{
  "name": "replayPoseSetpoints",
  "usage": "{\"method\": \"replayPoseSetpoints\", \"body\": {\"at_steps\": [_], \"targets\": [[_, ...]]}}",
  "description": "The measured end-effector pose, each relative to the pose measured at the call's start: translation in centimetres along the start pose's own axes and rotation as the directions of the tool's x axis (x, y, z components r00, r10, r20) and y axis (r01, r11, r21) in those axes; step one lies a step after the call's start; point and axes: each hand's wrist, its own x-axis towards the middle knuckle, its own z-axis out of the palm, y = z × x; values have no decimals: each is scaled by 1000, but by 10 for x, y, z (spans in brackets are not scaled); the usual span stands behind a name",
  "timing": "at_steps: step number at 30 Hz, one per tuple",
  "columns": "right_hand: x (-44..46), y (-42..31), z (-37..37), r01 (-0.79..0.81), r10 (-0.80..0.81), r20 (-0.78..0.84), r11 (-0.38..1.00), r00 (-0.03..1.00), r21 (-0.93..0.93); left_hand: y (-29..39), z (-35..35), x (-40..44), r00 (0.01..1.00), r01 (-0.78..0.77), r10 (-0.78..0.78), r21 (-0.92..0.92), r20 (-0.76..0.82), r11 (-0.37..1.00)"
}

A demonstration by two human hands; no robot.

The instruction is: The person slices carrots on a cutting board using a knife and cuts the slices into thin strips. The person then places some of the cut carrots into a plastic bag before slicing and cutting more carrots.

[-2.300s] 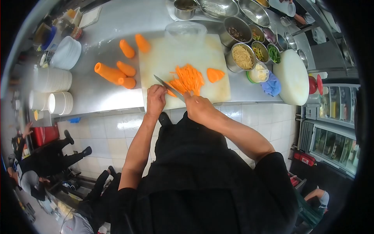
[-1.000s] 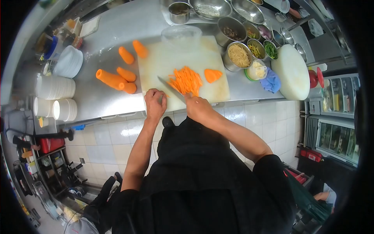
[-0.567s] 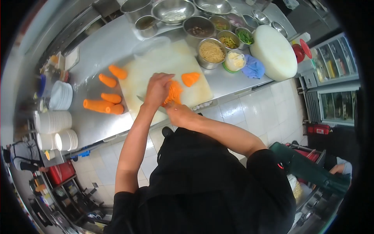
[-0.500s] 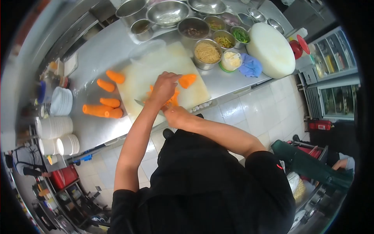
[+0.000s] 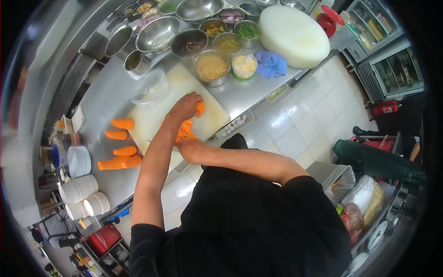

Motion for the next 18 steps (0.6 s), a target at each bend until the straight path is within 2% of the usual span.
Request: {"method": "replayPoseSetpoints", "body": {"at_steps": [2, 4, 6, 7, 9, 10, 12, 13, 15, 16, 17, 18], "targets": [[2, 1, 5, 36, -36, -26, 999, 999, -12, -3, 3, -1, 999, 38, -37, -23, 15, 999], [6, -2, -1, -25, 29, 89, 999, 996, -42, -1, 6, -5, 997, 79, -78, -49, 21, 996], [5, -9, -12, -51, 56, 121, 998, 991, -43, -2, 12, -12, 995, 2, -12, -98, -101, 995], [2, -12, -18, -90, 94, 147, 995, 985, -40, -9, 16, -11, 994, 8, -19, -102, -109, 995], [0, -13, -21, -70, 74, 137, 997, 988, -38, -12, 15, -11, 991, -110, 109, -6, -81, 994], [0, -12, -23, -56, 59, 118, 998, 991, -28, -9, 8, -15, 990, -106, 105, -7, -89, 994], [3, -5, -17, -70, 73, 93, 997, 993, -28, 0, -10, -33, 984, 16, -53, -214, -169, 977], [4, -5, -17, -89, 90, 66, 996, 994, -19, 1, -17, -47, 984, 22, -59, -217, -169, 976], [5, -4, -29, -133, 131, 107, 991, 986, 14, -4, -29, -82, 850, -126, -31, -259, -526, 958], [5, -5, -40, -180, 173, 144, 983, 974, 38, -5, -31, -102, 850, -117, -42, -266, -526, 957], [7, -5, -51, -173, 165, 156, 984, 974, 36, -5, -31, -125, 781, -78, -114, -278, -614, 957], [10, -5, -61, -236, 229, 174, 971, 958, 23, -5, -27, -144, 695, -38, -185, -293, -695, 955]]}}
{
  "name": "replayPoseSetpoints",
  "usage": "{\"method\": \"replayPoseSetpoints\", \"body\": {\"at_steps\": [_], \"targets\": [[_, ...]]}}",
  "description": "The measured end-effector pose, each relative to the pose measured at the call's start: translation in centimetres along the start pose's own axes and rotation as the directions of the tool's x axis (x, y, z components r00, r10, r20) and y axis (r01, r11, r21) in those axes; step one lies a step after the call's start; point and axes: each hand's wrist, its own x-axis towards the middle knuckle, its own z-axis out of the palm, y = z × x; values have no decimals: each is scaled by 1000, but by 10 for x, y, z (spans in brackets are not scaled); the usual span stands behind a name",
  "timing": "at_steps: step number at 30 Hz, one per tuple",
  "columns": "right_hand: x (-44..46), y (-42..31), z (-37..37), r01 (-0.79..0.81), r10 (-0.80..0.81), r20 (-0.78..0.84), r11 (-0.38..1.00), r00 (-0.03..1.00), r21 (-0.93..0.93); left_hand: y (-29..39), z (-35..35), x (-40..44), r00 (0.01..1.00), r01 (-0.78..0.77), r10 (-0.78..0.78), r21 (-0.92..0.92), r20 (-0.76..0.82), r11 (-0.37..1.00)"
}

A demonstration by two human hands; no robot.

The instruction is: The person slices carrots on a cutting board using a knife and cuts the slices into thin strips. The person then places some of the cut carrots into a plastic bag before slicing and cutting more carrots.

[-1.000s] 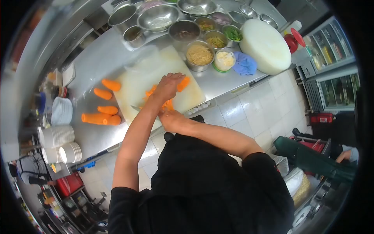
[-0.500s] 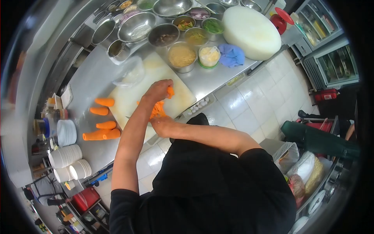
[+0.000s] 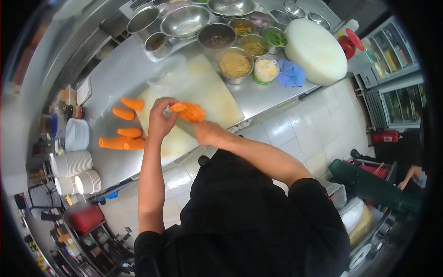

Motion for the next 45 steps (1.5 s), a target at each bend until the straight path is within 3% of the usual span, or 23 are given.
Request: {"method": "replayPoseSetpoints", "body": {"at_steps": [1, 7, 14, 17, 19, 22, 26, 29, 31, 34, 43, 45], "targets": [[1, 0, -6, -64, 64, 17, 998, 998, -5, -7, -5, -18, 1000, 15, -15, 4, -14, 1000], [-7, -11, -2, 30, -33, -26, 996, 999, -84, -64, 25, -121, 979, 107, -60, 235, -197, 966], [-24, -32, 20, 75, -94, -91, 979, 991, -190, -45, 33, -145, 944, 206, -149, 173, -296, 963], [-24, -33, 29, 76, -107, -94, 953, 990, -292, -49, 50, -141, 892, 259, -184, 133, -414, 957], [-29, -33, 32, 144, -179, -91, 943, 980, -300, -48, 59, -136, 804, 380, -278, 95, -525, 920], [-29, -30, 37, 140, -177, -93, 941, 980, -307, -45, 65, -135, 771, 409, -289, 95, -567, 907], [-29, -29, 32, 128, -151, -48, 937, 987, -326, -44, 55, -135, 796, 398, -283, 112, -535, 910], [-26, -27, 24, 135, -163, -65, 942, 984, -308, -50, 38, -131, 797, 401, -341, 14, -498, 916], [-27, -35, 12, 131, -142, -13, 941, 990, -312, -59, 28, -128, 893, 258, -168, 171, -418, 951], [-34, -50, -1, 147, -150, 16, 936, 989, -319, -67, 26, -123, 944, 216, -161, 170, -287, 961], [-15, -42, 11, 170, -186, -22, 934, 982, -313, -68, 34, -128, 911, 228, -167, 123, -376, 966], [-24, -50, 3, 127, -131, 5, 949, 991, -287, -68, 33, -128, 914, 213, -144, 145, -380, 966]]}}
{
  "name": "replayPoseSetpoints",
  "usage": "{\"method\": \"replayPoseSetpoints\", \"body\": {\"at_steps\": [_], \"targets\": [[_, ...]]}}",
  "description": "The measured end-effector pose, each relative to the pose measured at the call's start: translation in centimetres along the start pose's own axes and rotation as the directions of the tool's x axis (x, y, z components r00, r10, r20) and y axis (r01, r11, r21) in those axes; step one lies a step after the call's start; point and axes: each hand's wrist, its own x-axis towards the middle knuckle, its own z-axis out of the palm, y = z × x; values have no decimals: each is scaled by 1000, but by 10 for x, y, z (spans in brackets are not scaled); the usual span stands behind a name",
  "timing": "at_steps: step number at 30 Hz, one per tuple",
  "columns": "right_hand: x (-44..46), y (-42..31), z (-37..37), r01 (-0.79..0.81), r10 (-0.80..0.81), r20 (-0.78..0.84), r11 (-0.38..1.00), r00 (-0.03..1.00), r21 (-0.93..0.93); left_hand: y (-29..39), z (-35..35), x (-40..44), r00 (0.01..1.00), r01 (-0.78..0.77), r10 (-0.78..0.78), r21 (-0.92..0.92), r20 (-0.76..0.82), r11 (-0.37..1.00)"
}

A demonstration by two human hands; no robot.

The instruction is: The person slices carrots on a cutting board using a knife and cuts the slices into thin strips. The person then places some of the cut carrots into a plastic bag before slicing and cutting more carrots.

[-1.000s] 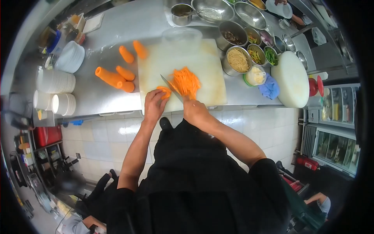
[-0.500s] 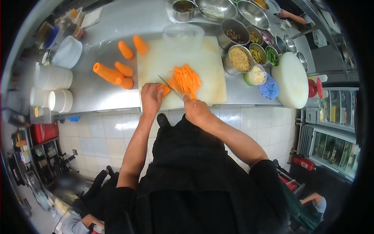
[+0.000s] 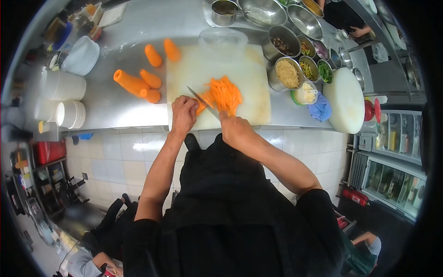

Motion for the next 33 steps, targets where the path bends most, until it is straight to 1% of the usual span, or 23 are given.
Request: {"method": "replayPoseSetpoints", "body": {"at_steps": [3, 5, 6, 8, 11, 15, 17, 20, 22, 25, 27, 29, 31, 33], "targets": [[3, -5, 6, 22, -22, -21, 1000, 1000, -9, 2, 1, -1, 1000, -3, 3, 8, -14, 1000], [19, 9, 31, 98, -97, -113, 995, 989, 5, 2, 1, -2, 1000, 4, -4, 3, -20, 1000], [22, 8, 27, 104, -102, -118, 995, 988, 4, 0, 1, -1, 1000, 20, -20, -14, -13, 1000], [17, 7, 21, 109, -111, -97, 994, 989, -24, -2, 1, -9, 999, 46, -46, -32, 7, 998], [1, -6, 3, 102, -105, -104, 994, 989, -37, -1, 2, -5, 999, 42, -43, -38, -30, 998], [19, -1, 22, 120, -118, -97, 993, 988, 11, -1, 1, -7, 999, 38, -39, -63, -11, 997], [24, -3, 25, 78, -85, -95, 994, 992, -72, -6, -1, -8, 999, 46, -46, -69, 0, 997], [8, -11, 4, 90, -90, -49, 996, 995, -8, -1, -1, -7, 1000, 28, -27, -53, 2, 998], [8, -15, 7, 60, -60, -8, 998, 998, -1, 0, 0, -12, 998, 61, -62, -41, -31, 997], [26, -5, 25, 81, -81, -46, 997, 996, 6, -1, -1, -12, 999, 49, -50, -48, -20, 998], [28, -5, 25, 64, -66, -69, 998, 995, -29, -4, -2, -11, 999, 47, -49, -59, -20, 997], [16, -8, 16, 55, -56, -57, 998, 997, -11, -4, -1, -12, 999, 42, -43, -85, -11, 995], [4, -16, 0, 67, -67, -24, 998, 997, 2, -3, 0, -15, 998, 46, -48, -34, -35, 998], [18, -9, 23, 63, -62, -37, 998, 997, 23, -2, 1, -17, 998, 60, -61, -44, -28, 997]]}}
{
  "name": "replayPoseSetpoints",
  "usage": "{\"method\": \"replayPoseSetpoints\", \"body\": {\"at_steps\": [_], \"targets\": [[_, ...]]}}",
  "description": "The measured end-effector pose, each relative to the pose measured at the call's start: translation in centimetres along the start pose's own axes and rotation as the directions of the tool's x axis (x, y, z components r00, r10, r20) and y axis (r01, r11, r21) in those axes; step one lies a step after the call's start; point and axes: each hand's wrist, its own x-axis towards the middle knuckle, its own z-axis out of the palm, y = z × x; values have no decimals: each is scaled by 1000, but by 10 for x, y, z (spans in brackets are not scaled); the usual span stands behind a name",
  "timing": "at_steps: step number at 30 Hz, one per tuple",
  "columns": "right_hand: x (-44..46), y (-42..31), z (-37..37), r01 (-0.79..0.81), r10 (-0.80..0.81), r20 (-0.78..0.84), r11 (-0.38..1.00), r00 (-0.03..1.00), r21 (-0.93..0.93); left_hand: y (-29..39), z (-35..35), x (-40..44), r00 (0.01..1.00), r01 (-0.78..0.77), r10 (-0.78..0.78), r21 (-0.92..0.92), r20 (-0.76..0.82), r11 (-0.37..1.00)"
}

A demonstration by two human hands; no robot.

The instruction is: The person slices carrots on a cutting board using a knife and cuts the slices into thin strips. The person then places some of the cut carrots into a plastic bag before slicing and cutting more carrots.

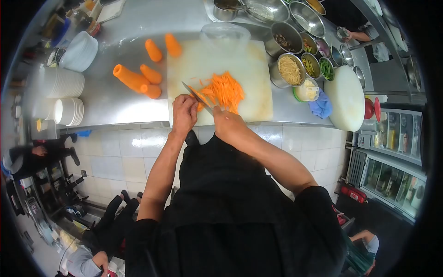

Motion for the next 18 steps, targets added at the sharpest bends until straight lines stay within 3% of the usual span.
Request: {"method": "replayPoseSetpoints", "body": {"at_steps": [5, 8, 14, 18], "targets": [[6, 2, 5, 12, -13, -44, 1000, 999, -12, -2, -3, -4, 1000, -11, 11, -34, 11, 999], [-10, -12, -20, -4, 5, 22, 999, 1000, -35, -3, -1, -3, 1000, -22, 22, -5, -4, 1000], [10, 4, 22, 1, -1, -57, 1000, 998, 3, -7, -9, -6, 1000, -18, 19, -32, 6, 999], [10, 7, 16, 5, -6, -50, 1000, 999, -30, -2, -16, -1, 1000, -10, 9, -138, -8, 990]]}}
